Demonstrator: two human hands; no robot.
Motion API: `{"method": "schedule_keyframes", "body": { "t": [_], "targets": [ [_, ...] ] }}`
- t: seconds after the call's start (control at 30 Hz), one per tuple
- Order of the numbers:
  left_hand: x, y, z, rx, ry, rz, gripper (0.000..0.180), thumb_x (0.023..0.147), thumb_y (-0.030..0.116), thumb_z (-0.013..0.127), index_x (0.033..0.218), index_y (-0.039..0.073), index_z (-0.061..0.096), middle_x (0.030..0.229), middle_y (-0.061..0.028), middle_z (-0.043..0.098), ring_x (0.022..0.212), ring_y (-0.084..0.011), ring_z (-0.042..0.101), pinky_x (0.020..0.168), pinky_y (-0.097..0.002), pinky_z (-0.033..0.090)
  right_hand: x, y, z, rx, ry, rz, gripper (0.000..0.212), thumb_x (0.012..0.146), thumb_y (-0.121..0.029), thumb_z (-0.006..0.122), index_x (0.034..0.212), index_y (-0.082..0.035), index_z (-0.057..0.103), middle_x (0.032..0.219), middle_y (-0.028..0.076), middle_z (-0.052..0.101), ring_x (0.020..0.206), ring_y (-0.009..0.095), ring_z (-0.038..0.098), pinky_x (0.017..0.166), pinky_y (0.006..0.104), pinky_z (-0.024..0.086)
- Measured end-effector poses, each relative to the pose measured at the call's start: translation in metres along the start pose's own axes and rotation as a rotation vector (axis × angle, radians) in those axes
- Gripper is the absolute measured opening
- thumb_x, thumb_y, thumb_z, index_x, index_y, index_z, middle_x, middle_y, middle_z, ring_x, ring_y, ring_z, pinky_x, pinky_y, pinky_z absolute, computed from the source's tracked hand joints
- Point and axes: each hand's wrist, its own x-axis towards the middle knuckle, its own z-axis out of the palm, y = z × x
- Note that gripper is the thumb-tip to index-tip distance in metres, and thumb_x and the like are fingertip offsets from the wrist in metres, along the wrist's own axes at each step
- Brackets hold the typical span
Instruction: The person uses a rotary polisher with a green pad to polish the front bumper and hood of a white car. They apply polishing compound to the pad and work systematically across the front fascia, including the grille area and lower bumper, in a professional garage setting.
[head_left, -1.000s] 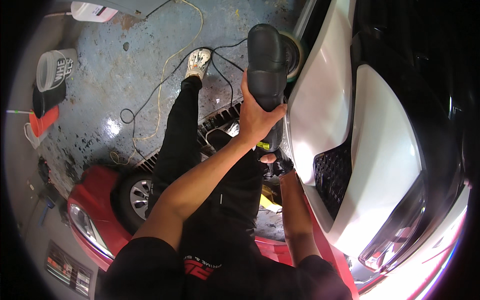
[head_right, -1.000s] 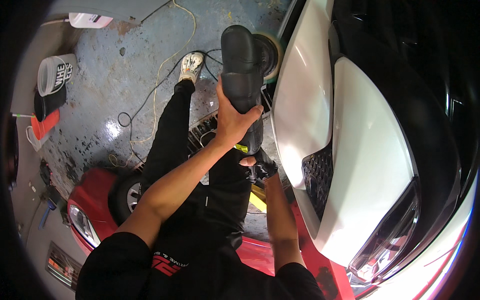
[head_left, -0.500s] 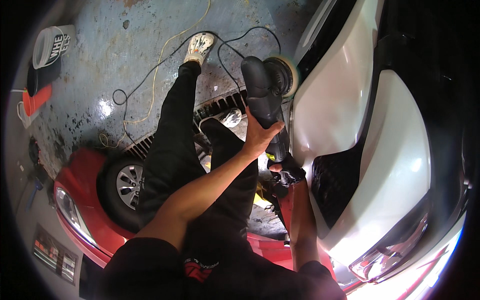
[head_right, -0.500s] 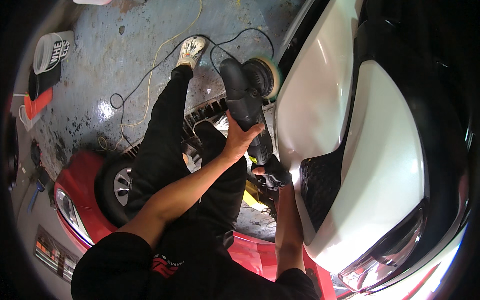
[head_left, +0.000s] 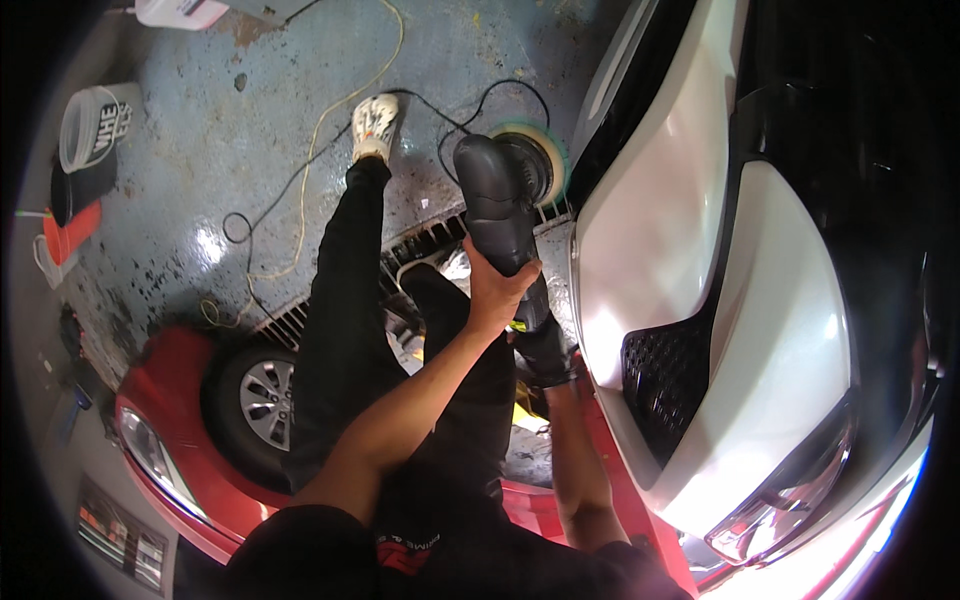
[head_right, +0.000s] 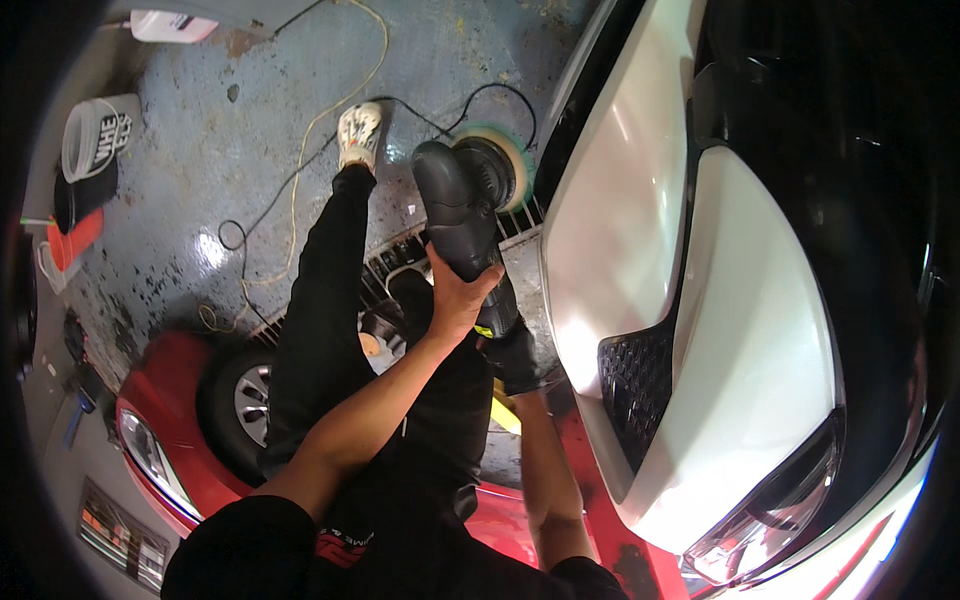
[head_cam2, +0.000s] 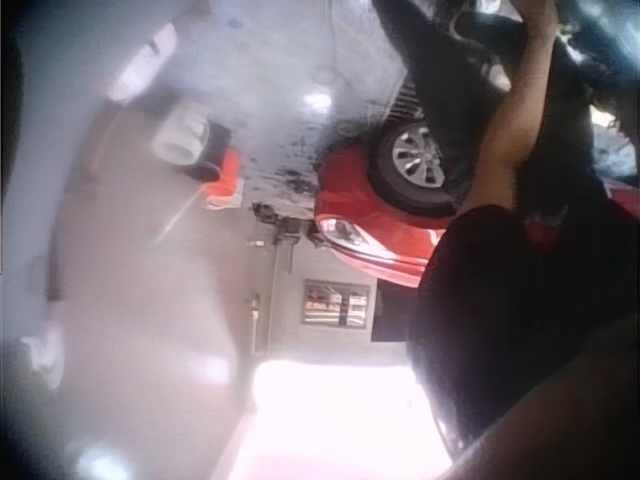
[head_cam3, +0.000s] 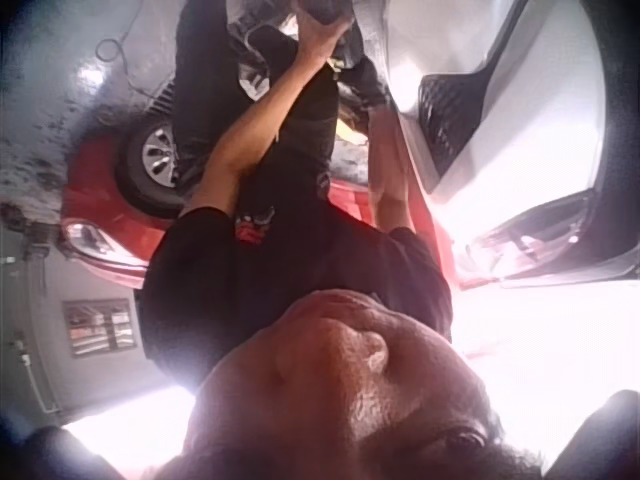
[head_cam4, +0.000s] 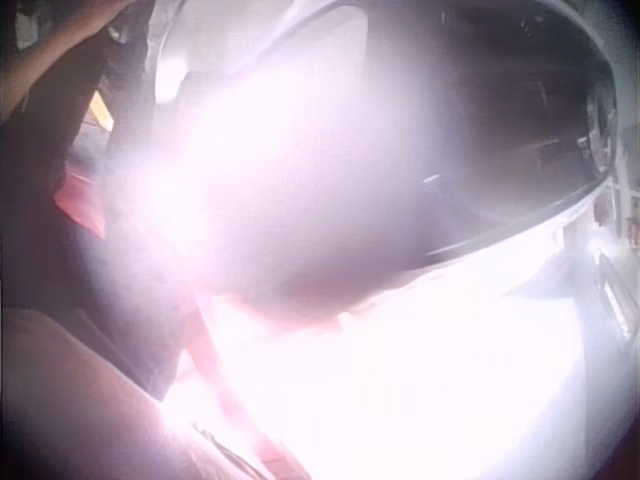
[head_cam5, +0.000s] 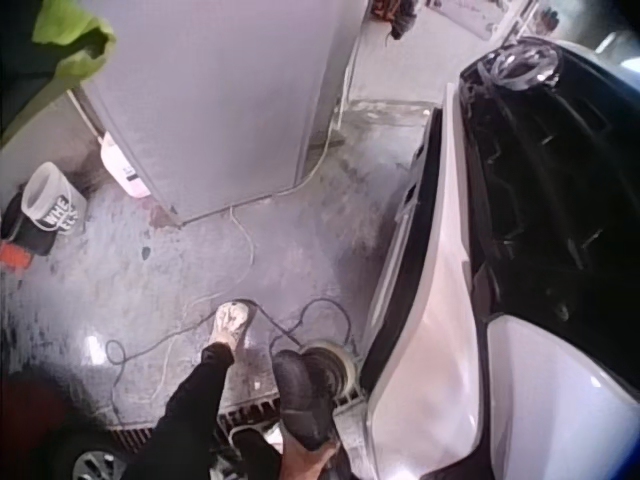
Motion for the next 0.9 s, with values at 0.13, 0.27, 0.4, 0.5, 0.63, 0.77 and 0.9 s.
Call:
{"method": "schedule_keyframes", "body": {
  "t": [0.13, 0.27, 0.4, 0.5, 0.63, 0.77, 0.9],
  "targets": [
    [0.017, 0.036, -0.022, 0.196, -0.029, 0.094, 0.087, 0.081, 0.012, 0.085, 0.147, 0.002, 0.029, 0.126, -0.0129, 0.055, 0.110, -0.0192, 0.058, 0.094, -0.0341, 0.051, -0.003, -0.061, 0.056, -0.166, 0.313, 0.101, 0.056, 0.070, -0.034, 0.085, 0.111, 0.001, 0.069, 0.094, 0.028, 0.072, 0.094, 0.049, 0.070, 0.077, 0.0523, 0.058],
    [0.056, 0.100, -0.028, 0.097, -0.342, -0.011, 0.090, 0.086, 0.039, 0.087, 0.147, 0.000, 0.034, 0.131, -0.0143, 0.055, 0.120, -0.0222, 0.056, 0.105, -0.0383, 0.045, 0.013, -0.123, 0.074, -0.084, 0.388, 0.035, 0.050, 0.074, -0.025, 0.087, 0.109, 0.005, 0.069, 0.095, 0.027, 0.074, 0.091, 0.041, 0.075, 0.077, 0.0463, 0.059],
    [0.111, 0.153, -0.002, 0.324, -0.370, 0.211, 0.086, 0.088, 0.041, 0.084, 0.145, -0.002, 0.037, 0.127, -0.0140, 0.056, 0.115, -0.0217, 0.058, 0.102, -0.0375, 0.047, 0.042, -0.217, 0.079, 0.199, 0.449, 0.062, 0.052, 0.079, -0.027, 0.088, 0.113, 0.006, 0.068, 0.099, 0.026, 0.075, 0.092, 0.035, 0.076, 0.080, 0.0439, 0.059],
    [0.163, 0.193, 0.031, 0.352, -0.446, 0.238, 0.083, 0.089, 0.043, 0.082, 0.143, -0.003, 0.039, 0.124, -0.0143, 0.058, 0.112, -0.0220, 0.058, 0.100, -0.0373, 0.047, 0.080, -0.270, 0.079, 0.393, 0.496, 0.082, 0.053, 0.086, -0.034, 0.085, 0.112, 0.008, 0.067, 0.086, 0.016, 0.074, 0.077, 0.020, 0.068, 0.073, 0.0378, 0.056],
    [0.228, 0.248, 0.085, 0.462, -0.542, 0.349, 0.081, 0.089, 0.049, 0.080, 0.136, -0.007, 0.046, 0.126, -0.0177, 0.060, 0.117, -0.0251, 0.059, 0.102, -0.0370, 0.046, 0.137, -0.338, 0.047, 0.457, 0.508, 0.103, 0.050, 0.094, -0.037, 0.076, 0.121, 0.004, 0.067, 0.104, 0.018, 0.076, 0.093, 0.026, 0.073, 0.082, 0.0398, 0.056],
    [0.267, 0.263, 0.111, 0.380, -0.608, 0.260, 0.082, 0.089, 0.050, 0.080, 0.137, -0.008, 0.046, 0.129, -0.0188, 0.060, 0.118, -0.0263, 0.059, 0.104, -0.0370, 0.046, 0.169, -0.368, 0.036, 0.495, 0.617, 0.044, 0.049, 0.094, -0.038, 0.076, 0.118, 0.004, 0.068, 0.100, 0.020, 0.076, 0.090, 0.026, 0.074, 0.079, 0.0395, 0.056],
    [0.253, 0.261, 0.110, 0.407, -0.638, 0.262, 0.082, 0.090, 0.047, 0.080, 0.139, -0.008, 0.044, 0.130, -0.0190, 0.059, 0.120, -0.0263, 0.058, 0.107, -0.0363, 0.045, 0.159, -0.362, 0.043, 0.548, 0.666, -0.024, 0.049, 0.093, -0.038, 0.077, 0.115, 0.005, 0.068, 0.096, 0.021, 0.075, 0.089, 0.030, 0.075, 0.079, 0.0407, 0.057]
  ]
}}
